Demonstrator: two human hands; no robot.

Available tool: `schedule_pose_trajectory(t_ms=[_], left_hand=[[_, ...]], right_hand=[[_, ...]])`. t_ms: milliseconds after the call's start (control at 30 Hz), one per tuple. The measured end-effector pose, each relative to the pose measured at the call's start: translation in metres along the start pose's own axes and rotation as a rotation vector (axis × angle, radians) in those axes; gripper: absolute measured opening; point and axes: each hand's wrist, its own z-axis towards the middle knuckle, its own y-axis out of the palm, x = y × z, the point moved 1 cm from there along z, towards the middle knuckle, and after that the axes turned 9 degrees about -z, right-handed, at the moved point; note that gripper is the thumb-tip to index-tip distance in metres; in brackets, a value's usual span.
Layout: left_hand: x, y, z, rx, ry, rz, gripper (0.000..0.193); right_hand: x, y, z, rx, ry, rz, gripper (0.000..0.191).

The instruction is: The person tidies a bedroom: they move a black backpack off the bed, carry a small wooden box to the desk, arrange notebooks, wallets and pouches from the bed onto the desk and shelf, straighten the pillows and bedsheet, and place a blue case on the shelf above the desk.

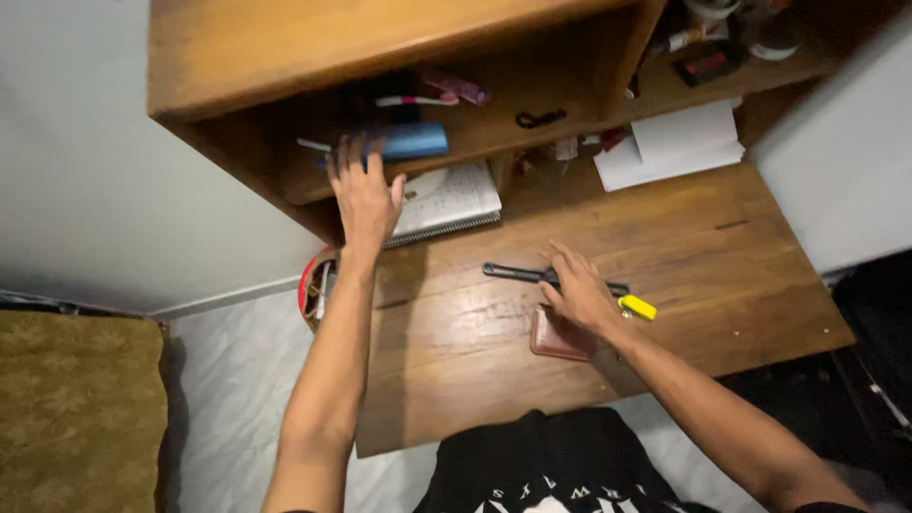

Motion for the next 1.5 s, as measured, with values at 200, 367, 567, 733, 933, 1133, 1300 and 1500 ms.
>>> schedule_pose_trajectory(t_ms=[200,367,567,733,933,1133,1300,1500], left_hand=[[-0.015,0.016,0.034,-0.17,-0.014,0.053,0.06],[-0.033,0.02,0.056,-0.29,0.063,0.017,0.058],[-0.028,0.01,0.05,-0.248,0.147,0.21,0.062],[0.036,-0.064,0.049,-0.053,0.171,0.082,0.054],[0.131,-0.162,0.067,0.092,0.379,0.195,0.053],[0.135,-0.193,0.127,0.215,0.433,0.372,0.043],[0.107,-0.172,0.16,0.189,0.391,0.382,0.047],[0.068,-0.135,0.178,0.134,0.332,0.274,0.053]], right_hand=[[0.028,0.013,-0.036,-0.029,0.015,0.032,0.056],[0.02,-0.014,-0.003,0.024,-0.054,0.128,0.05],[-0.029,-0.088,0.087,0.339,-0.333,0.224,0.042],[-0.088,-0.174,0.136,0.492,-0.47,0.212,0.039],[-0.142,-0.242,0.153,0.531,-0.658,0.278,0.05],[-0.17,-0.261,0.202,0.562,-0.648,0.264,0.043],[-0.173,-0.26,0.251,0.523,-0.592,0.211,0.039],[-0.16,-0.245,0.29,0.461,-0.501,0.227,0.036]])
